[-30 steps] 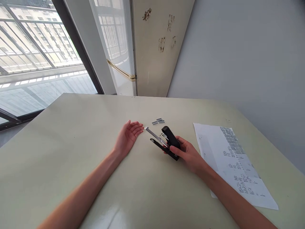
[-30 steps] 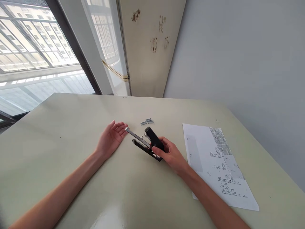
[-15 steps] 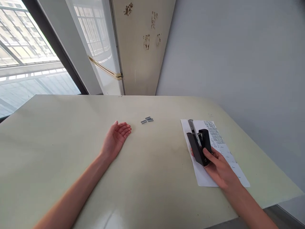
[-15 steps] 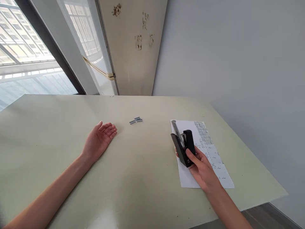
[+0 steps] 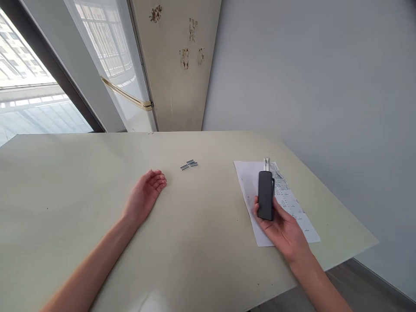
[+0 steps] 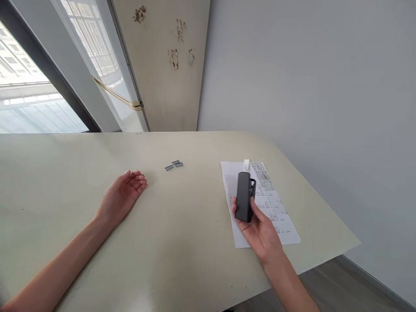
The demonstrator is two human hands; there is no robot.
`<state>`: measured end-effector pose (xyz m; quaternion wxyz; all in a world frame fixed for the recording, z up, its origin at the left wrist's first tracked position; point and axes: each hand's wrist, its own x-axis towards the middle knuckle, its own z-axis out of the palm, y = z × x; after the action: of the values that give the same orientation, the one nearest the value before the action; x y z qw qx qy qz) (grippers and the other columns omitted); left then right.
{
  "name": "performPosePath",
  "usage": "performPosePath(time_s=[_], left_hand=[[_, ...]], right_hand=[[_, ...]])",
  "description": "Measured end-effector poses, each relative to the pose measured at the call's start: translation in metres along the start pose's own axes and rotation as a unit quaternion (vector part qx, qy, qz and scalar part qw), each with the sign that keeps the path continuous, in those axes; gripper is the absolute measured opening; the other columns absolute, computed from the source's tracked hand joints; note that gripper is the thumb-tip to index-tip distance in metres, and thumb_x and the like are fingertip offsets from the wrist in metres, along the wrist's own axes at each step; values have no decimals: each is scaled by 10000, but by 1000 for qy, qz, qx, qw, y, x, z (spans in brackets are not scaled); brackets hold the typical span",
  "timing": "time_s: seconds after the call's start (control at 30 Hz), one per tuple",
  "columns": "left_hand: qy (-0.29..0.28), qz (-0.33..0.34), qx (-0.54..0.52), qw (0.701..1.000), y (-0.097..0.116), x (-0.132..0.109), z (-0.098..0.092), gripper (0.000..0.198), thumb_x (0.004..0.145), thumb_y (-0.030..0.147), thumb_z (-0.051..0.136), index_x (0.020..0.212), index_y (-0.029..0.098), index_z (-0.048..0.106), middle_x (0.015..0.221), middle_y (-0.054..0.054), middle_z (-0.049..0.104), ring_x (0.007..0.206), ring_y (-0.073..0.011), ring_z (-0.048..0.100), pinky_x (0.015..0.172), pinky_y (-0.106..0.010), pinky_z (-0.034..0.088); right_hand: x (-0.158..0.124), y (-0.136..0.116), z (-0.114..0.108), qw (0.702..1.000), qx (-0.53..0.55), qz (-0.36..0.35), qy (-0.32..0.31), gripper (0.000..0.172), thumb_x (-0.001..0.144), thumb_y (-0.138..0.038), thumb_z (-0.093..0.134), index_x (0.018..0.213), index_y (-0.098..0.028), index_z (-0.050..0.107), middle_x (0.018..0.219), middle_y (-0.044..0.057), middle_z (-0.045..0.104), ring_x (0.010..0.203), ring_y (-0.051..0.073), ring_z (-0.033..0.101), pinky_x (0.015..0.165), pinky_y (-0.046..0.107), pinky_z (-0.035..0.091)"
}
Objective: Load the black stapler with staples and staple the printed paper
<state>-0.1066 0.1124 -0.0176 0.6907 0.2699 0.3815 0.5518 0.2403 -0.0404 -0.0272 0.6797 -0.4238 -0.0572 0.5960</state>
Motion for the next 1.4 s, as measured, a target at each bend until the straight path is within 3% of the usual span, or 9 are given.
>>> performPosePath(time_s=[0.1,0.27,0.4,0.5,0.63,0.77,1.0,1.23,1.4], left_hand=[[-25,21,70,997,-1,-3,3,228,852,382,813,861,161,754,896,-56,677,829,-160,629,814,-256,561],[-67,71,254,962,-4,-12,8,352,940,537,710,920,187,736,945,-58,703,931,-189,622,909,-289,511],[-117,130,413,894,-10,-19,10,408,1011,583,583,1020,202,729,1067,-66,747,1018,-218,643,945,-321,492],[-140,148,517,831,-15,-23,9,429,1045,574,509,1132,227,745,1038,-47,768,857,-201,653,776,-316,497],[-124,186,577,786,-21,-22,6,443,1051,517,495,1343,245,687,1218,-60,775,923,-225,699,743,-339,531],[-71,259,625,733,-28,-19,-1,379,1008,413,556,1292,233,732,1367,-78,730,1338,-313,605,1061,-481,525],[-162,342,665,644,-36,-23,1,417,998,289,548,1382,197,684,1415,-88,708,1411,-329,567,1167,-561,468],[-188,362,668,623,-43,-30,6,477,992,253,557,1455,160,626,1497,-146,638,1428,-326,566,1189,-527,477],[-166,350,648,655,-41,-28,6,369,1031,337,574,1365,211,665,1376,-109,719,1321,-300,638,1135,-494,503]], right_hand=[[-1,7,18,973,-221,-49,-47,362,938,-398,781,1239,-214,697,1187,91,776,1075,254,753,1013,451,623],[3,20,47,813,-539,-189,-111,381,953,-501,723,1250,-274,648,1127,60,751,974,255,698,799,391,591],[15,31,62,732,-621,-221,-173,316,996,-478,639,1242,-279,634,1060,51,740,860,242,657,656,353,522],[26,37,67,704,-638,-238,-205,289,1007,-424,624,1259,-283,621,1114,50,734,912,243,660,692,356,521],[38,39,67,685,-648,-251,-217,269,1003,-387,632,1253,-288,621,1131,40,731,896,233,662,704,355,525],[42,41,63,687,-640,-277,-204,235,1000,-379,640,1217,-288,640,1110,38,739,952,246,677,801,377,542],[42,47,61,698,-631,-284,-182,248,989,-396,645,1209,-282,641,1101,44,749,949,249,692,808,378,561],[42,50,62,700,-630,-288,-173,261,988,-399,641,1215,-269,633,1114,61,741,933,250,685,731,358,557],[42,48,62,693,-631,-292,-187,244,991,-390,643,1208,-278,637,1095,50,740,928,246,684,767,368,559]])
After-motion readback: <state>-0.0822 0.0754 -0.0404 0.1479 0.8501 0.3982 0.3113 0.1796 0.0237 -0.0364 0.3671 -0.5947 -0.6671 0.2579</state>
